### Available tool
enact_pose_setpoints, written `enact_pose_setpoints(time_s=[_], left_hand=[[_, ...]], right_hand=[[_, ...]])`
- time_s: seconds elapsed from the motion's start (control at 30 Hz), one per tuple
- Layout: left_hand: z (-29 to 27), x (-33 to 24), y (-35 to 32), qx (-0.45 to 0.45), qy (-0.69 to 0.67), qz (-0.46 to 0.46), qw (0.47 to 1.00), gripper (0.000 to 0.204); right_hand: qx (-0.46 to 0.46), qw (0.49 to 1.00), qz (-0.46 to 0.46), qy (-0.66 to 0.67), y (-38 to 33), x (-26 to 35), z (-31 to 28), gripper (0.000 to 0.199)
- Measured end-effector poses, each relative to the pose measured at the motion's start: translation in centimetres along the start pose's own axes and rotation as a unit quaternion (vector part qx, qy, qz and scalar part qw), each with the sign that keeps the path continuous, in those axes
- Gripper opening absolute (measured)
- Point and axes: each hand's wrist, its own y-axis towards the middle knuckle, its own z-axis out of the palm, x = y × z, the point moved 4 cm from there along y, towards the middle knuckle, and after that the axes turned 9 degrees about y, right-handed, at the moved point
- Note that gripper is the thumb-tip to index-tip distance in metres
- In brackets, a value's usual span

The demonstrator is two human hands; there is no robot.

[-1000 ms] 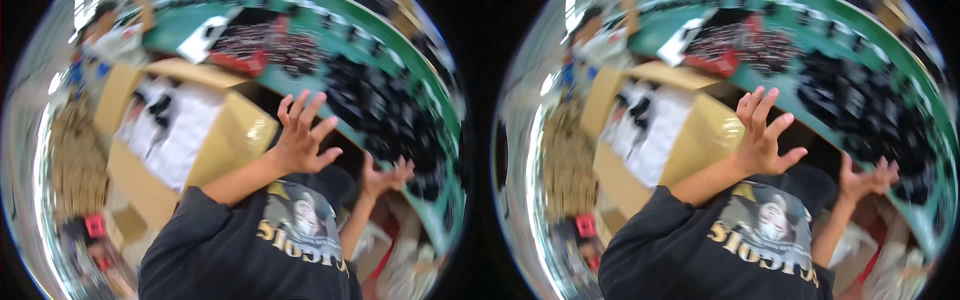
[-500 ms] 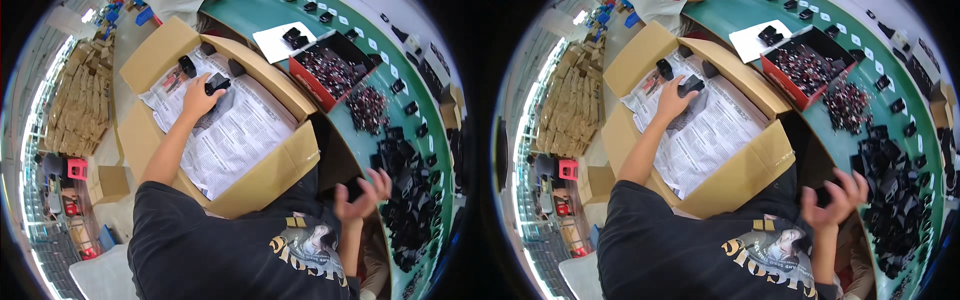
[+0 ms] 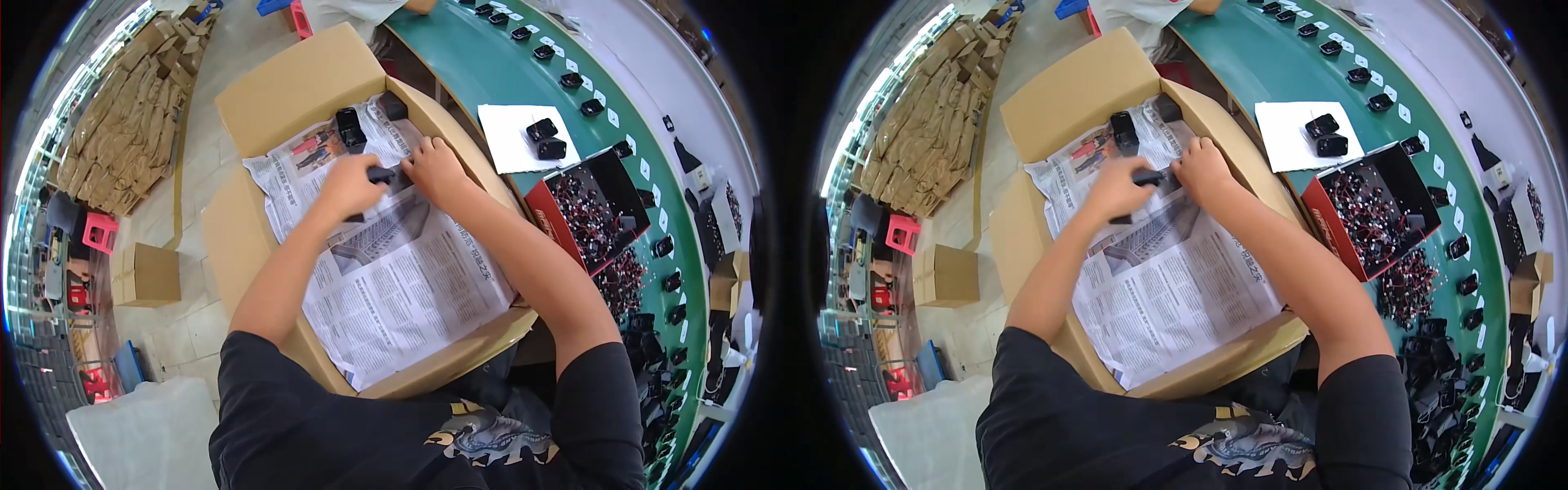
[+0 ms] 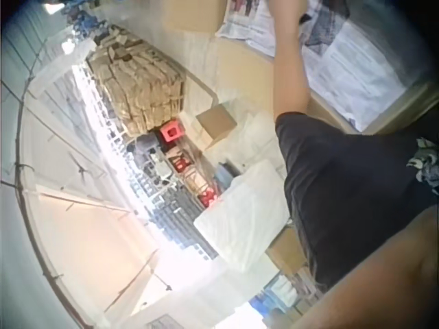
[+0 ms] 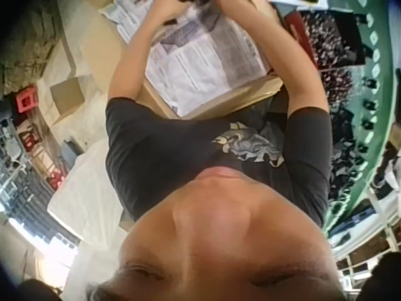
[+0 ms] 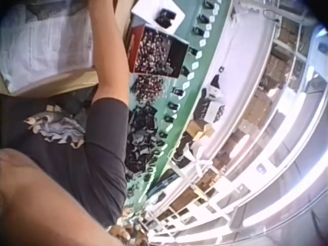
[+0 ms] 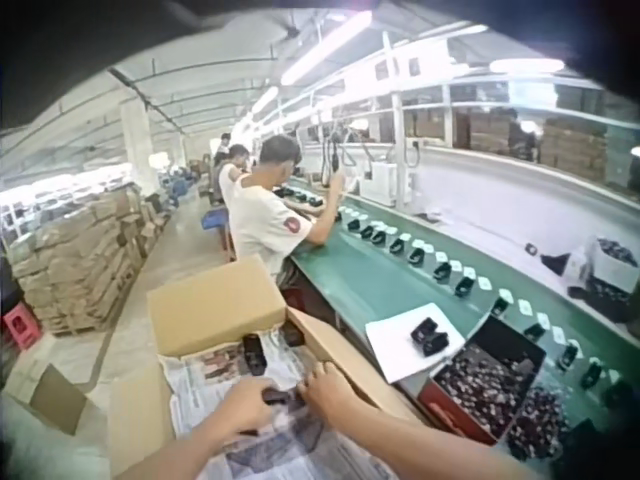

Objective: Packing plastic electronic components into a cardboard box with protective bubble wrap and foam padding.

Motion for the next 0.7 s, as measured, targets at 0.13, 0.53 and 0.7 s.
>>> enact_pose_setpoints(time_s=[0.13, 0.53, 0.7], left_hand=[[-3.9, 5.4, 1.2, -0.115, 0.072, -0.002, 0.991, 0.024], [-1.7, 4.6, 4.0, 0.022, 0.057, 0.171, 0.983, 0.040], [-2.7, 5.5, 2.9, 0.053, 0.045, 0.183, 0.981, 0.040]], right_hand=[[-0.036, 0.999, -0.027, -0.012, 1.5, 0.4, -3.2, 0.021], [-0.042, 0.991, 0.124, 0.023, 13.3, -1.0, 0.4, 0.030], [-0.016, 0.973, 0.229, -0.009, 15.9, -0.6, 1.7, 0.032]])
